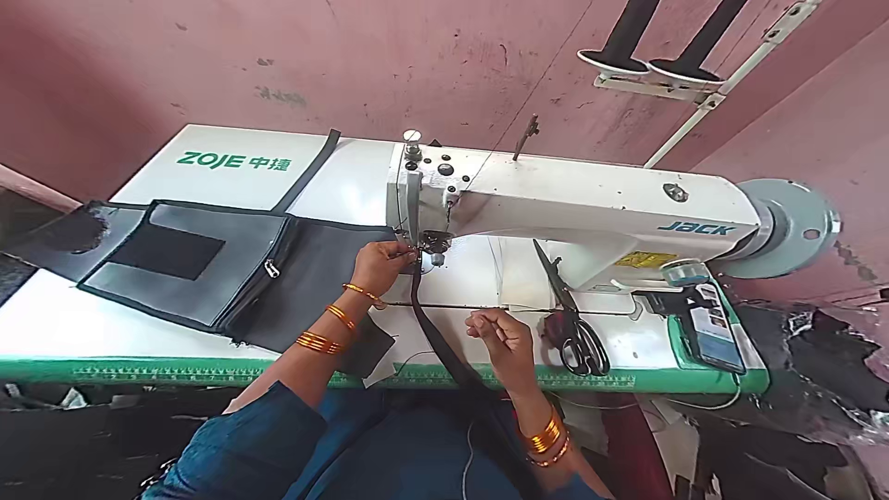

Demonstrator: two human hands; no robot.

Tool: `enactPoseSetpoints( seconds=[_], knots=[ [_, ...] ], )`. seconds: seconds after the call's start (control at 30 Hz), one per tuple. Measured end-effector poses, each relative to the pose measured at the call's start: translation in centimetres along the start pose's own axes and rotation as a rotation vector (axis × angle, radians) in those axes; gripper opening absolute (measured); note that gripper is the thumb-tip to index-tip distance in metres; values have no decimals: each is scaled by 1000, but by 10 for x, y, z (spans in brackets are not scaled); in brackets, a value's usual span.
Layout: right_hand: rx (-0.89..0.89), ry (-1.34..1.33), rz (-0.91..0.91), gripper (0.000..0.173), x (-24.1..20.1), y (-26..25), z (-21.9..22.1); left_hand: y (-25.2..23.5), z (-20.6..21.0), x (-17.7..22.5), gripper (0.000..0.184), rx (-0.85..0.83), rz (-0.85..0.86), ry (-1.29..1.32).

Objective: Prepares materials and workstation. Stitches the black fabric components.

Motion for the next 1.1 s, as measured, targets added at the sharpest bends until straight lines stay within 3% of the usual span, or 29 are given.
enactPoseSetpoints(
  seconds=[0.27, 0.5, 0.67, 0.83, 0.93, 1.0, 1.1],
  knots=[
    [-1, 48, 73, 15, -3, -9, 6, -2, 2, -1, 14, -2, 26, -13],
    [-79, 376, 138, 18, 3, -89, 65, -3, 2, 2, 20, -116, 7, -64],
    [-80, 513, 140, 17, 12, -115, 87, -5, 2, 3, 23, -175, 41, -93],
    [-47, 538, 50, 18, 12, -119, 93, -7, 2, 3, 22, -202, 29, -116],
    [-102, 546, 205, 26, 16, -120, 98, -8, 1, 4, 24, -229, 44, -123],
    [-105, 565, 206, 26, 12, -118, 95, -6, -3, 5, 28, -245, 56, -40],
    [-165, 794, 246, 23, -9, -113, 69, -1, -17, 8, 44, -267, 61, 71]
  ],
)
Point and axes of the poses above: each hand's wrist, its own y-axis away from the middle knuckle, its own z-axis out of the palm, x = y × z, the point moved 6 cm from there along -y, towards the middle knuckle, and after that the axes turned 2 degrees about z, right-handed, at the moved point
